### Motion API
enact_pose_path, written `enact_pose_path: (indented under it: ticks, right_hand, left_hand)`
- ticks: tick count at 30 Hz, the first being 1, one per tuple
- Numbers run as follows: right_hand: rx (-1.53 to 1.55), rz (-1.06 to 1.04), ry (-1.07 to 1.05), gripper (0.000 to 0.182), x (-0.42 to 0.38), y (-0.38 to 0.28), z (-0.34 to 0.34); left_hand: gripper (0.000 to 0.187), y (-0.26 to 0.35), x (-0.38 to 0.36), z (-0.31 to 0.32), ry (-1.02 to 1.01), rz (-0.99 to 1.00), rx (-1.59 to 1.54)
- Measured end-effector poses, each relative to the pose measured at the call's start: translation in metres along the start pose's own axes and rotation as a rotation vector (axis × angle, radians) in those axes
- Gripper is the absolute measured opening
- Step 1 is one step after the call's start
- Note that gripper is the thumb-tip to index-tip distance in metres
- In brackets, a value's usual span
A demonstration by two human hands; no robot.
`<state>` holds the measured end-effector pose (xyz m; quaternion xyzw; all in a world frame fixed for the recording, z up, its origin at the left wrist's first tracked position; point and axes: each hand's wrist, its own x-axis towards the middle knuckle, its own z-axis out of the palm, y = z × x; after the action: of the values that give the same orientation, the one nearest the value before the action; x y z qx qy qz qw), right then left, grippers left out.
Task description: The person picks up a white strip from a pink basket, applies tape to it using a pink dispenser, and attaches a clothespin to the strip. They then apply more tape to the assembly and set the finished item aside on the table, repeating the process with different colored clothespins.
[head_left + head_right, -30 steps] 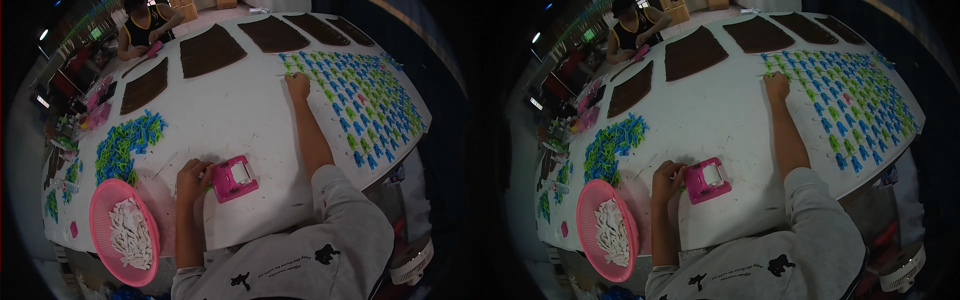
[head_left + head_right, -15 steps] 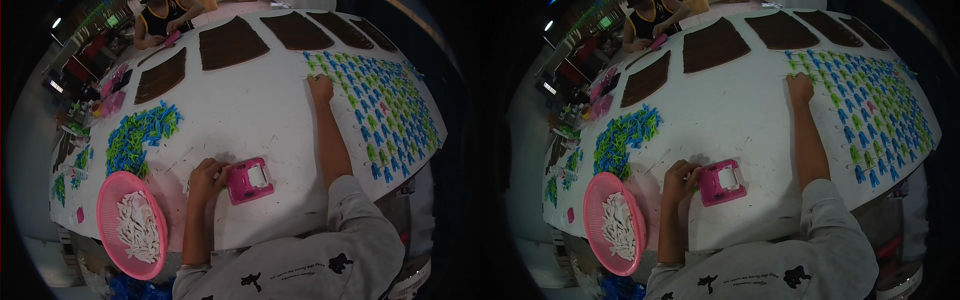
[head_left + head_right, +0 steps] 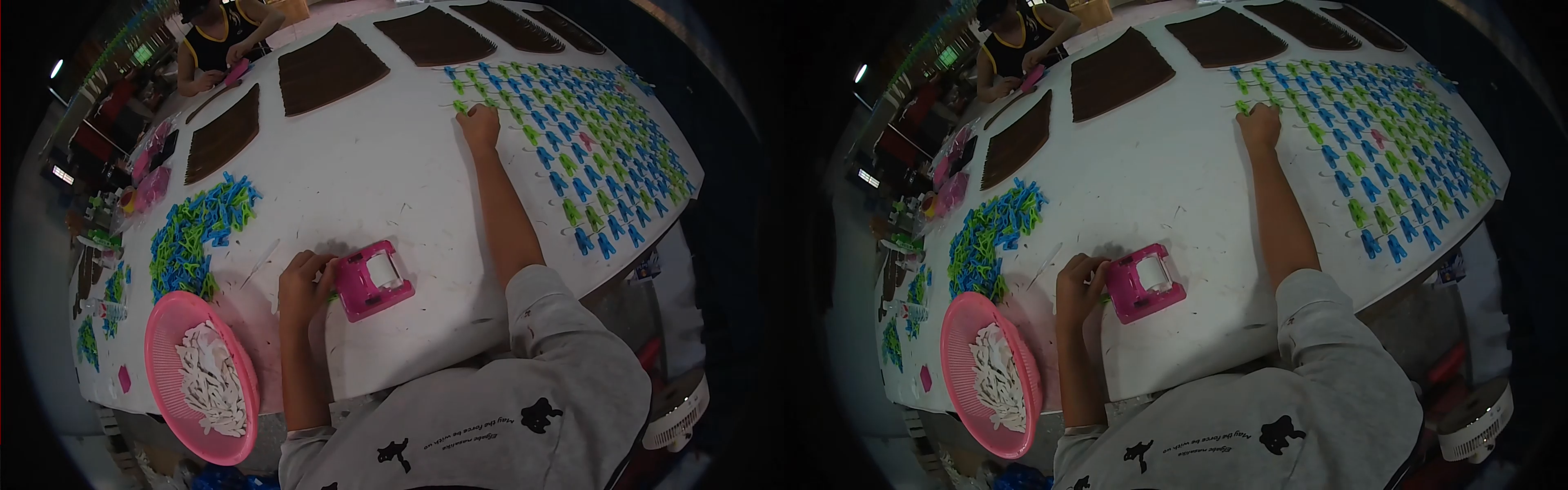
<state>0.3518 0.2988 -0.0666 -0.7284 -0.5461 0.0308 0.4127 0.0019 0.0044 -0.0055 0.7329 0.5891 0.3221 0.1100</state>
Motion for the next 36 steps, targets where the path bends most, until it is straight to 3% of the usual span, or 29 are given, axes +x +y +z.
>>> enact_pose_path:
  ticks: [11,14,33,36]
  right_hand:
    - [0.005,0.053,0.060,0.023,0.006,-0.003,0.003]
    - [0.004,0.124,-0.038,0.023,0.008,-0.010,-0.005]
    - [-0.017,0.158,-0.015,0.027,0.017,-0.002,0.005]
    - [-0.048,0.136,0.090,0.023,0.017,-0.002,0.007]
  left_hand:
    - [0.010,-0.005,0.000,0.001,-0.005,0.037,-0.003]
    - [0.013,-0.003,0.000,0.001,-0.001,0.009,-0.062]
    - [0.012,-0.002,0.001,0.000,-0.033,-0.033,-0.025]
    - [0.012,-0.003,0.000,0.000,-0.031,-0.037,-0.028]
